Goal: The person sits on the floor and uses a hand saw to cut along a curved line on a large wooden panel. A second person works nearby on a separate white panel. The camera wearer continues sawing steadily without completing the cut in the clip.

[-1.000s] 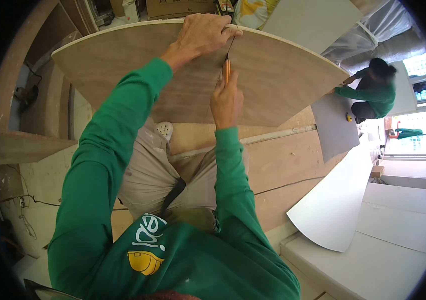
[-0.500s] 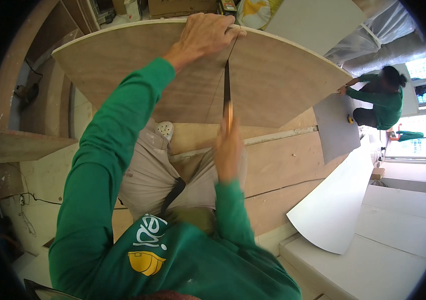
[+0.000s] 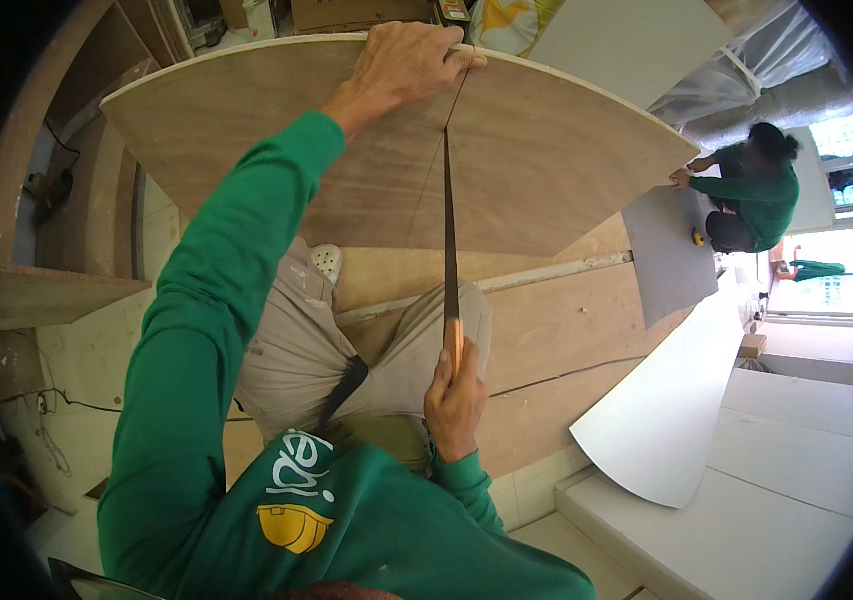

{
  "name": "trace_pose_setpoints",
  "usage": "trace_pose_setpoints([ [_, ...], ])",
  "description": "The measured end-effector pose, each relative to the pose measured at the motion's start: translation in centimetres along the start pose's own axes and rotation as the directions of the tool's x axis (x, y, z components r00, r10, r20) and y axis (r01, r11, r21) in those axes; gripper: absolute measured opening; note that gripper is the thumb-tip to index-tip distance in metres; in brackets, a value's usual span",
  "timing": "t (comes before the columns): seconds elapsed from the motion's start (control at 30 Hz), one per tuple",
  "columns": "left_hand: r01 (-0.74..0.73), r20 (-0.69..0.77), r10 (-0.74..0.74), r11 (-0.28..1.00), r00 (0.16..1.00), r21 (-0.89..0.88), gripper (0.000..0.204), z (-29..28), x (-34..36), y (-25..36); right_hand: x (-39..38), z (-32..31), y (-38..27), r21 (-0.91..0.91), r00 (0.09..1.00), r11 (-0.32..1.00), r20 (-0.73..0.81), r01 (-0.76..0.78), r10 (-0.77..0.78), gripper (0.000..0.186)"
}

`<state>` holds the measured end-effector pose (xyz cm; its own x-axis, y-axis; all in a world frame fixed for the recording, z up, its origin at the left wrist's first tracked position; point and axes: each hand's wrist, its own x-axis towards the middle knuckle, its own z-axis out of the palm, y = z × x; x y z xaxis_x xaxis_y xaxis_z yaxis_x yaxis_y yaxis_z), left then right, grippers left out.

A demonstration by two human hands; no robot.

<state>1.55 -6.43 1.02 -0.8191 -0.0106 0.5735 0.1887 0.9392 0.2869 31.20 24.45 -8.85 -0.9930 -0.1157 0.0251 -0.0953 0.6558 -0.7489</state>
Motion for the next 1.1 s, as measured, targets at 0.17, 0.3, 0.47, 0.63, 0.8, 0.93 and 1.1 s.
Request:
trace_pose_setpoints([
  [0.17, -0.016, -0.018, 0.016, 1.000, 1.000, -0.005, 0.057, 0.0, -0.7, 0.8, 19.8, 7.9, -3.2, -0.045, 0.967, 0.974, -0.116, 0.224, -0.228, 0.036],
  [0.3, -0.022, 0.003, 0.022, 1.000, 1.000, 0.001, 0.058, -0.8, -0.5, 0.5, 23.5, 7.8, -6.1, -0.122, 0.941, 0.953, -0.168, 0.277, -0.294, 0.039],
  [0.47, -0.017, -0.013, 0.017, 1.000, 1.000, -0.003, 0.059, -0.3, -0.4, -0.4, 9.3, 4.4, 0.3, -0.021, 0.973, 0.975, -0.060, 0.222, -0.223, 0.035],
  [0.63, -0.044, -0.077, 0.042, 0.999, 0.996, -0.023, 0.058, 0.4, -0.8, 0.2, 0.9, -0.1, -1.9, 0.062, 0.994, 0.992, -0.031, 0.111, -0.109, 0.038],
  [0.8, -0.050, -0.069, 0.047, 0.998, 0.996, -0.039, 0.056, 0.0, -1.0, 1.3, 21.5, 7.9, -4.3, -0.065, 0.967, 0.975, -0.131, 0.211, -0.218, 0.044],
  [0.93, -0.038, -0.041, 0.036, 0.998, 0.999, -0.052, 0.057, -0.4, -1.0, 0.3, 21.9, 7.4, -6.0, -0.104, 0.944, 0.958, -0.172, 0.267, -0.282, 0.041],
  [1.1, -0.033, -0.076, 0.030, 0.999, 0.997, -0.035, 0.058, 0.2, -0.4, -0.5, 6.3, 3.6, 1.5, -0.048, 0.947, 0.951, -0.091, 0.304, -0.308, 0.040],
])
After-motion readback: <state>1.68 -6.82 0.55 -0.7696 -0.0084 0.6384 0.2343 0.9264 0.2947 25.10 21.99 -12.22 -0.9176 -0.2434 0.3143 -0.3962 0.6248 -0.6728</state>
